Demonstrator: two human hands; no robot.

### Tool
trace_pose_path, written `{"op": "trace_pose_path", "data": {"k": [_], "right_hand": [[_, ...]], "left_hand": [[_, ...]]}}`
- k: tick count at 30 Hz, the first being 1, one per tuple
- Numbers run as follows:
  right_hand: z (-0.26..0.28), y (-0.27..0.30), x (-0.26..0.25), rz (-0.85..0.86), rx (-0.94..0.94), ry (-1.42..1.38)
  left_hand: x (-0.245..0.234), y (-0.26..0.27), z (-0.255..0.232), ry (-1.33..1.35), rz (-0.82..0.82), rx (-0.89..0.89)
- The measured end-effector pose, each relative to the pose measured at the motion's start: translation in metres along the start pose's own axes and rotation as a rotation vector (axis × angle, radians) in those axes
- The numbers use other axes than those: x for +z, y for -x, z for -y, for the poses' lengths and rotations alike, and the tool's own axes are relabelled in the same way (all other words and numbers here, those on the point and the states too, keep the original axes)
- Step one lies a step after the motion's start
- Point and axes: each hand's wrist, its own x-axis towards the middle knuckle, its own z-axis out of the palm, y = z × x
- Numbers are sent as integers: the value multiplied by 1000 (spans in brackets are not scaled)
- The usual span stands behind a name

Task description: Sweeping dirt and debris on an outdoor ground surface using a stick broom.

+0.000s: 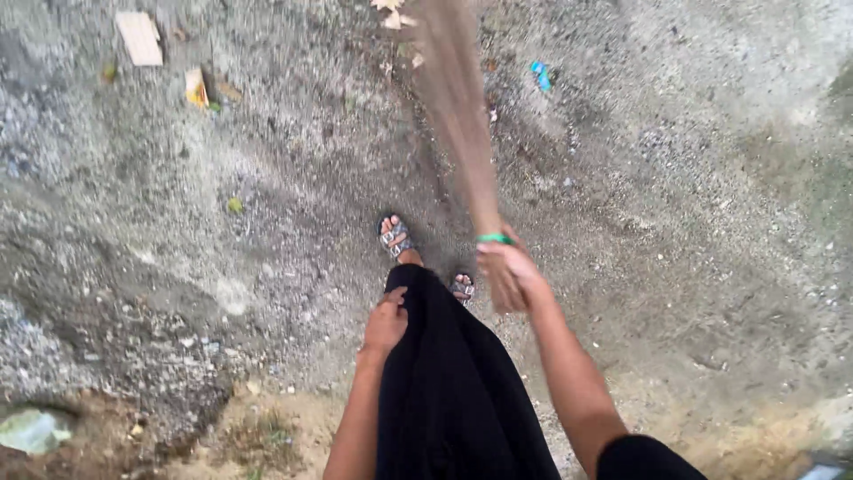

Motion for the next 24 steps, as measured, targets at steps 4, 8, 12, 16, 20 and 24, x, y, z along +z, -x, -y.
{"op": "trace_pose_path", "data": {"k": [4, 8, 12, 16, 20, 24], "right_hand": [[-75, -6, -170, -402, 121, -23], [-126, -38, -253, -444, 487, -57], [-51, -78, -67, -339, 263, 63], [24, -130, 86, 52, 145, -88], [116, -86, 129, 221, -21, 77], [105, -68, 26, 101, -77, 191]], "left_hand": [[-11, -8, -29, 54, 48, 92], [-18, -11, -30, 31, 117, 15], [-18, 1, 11, -39, 78, 63], [-38, -12, 4, -117, 96, -109], [-42, -36, -28, -152, 122, -132], [-37, -78, -85, -138, 110, -48]]}}
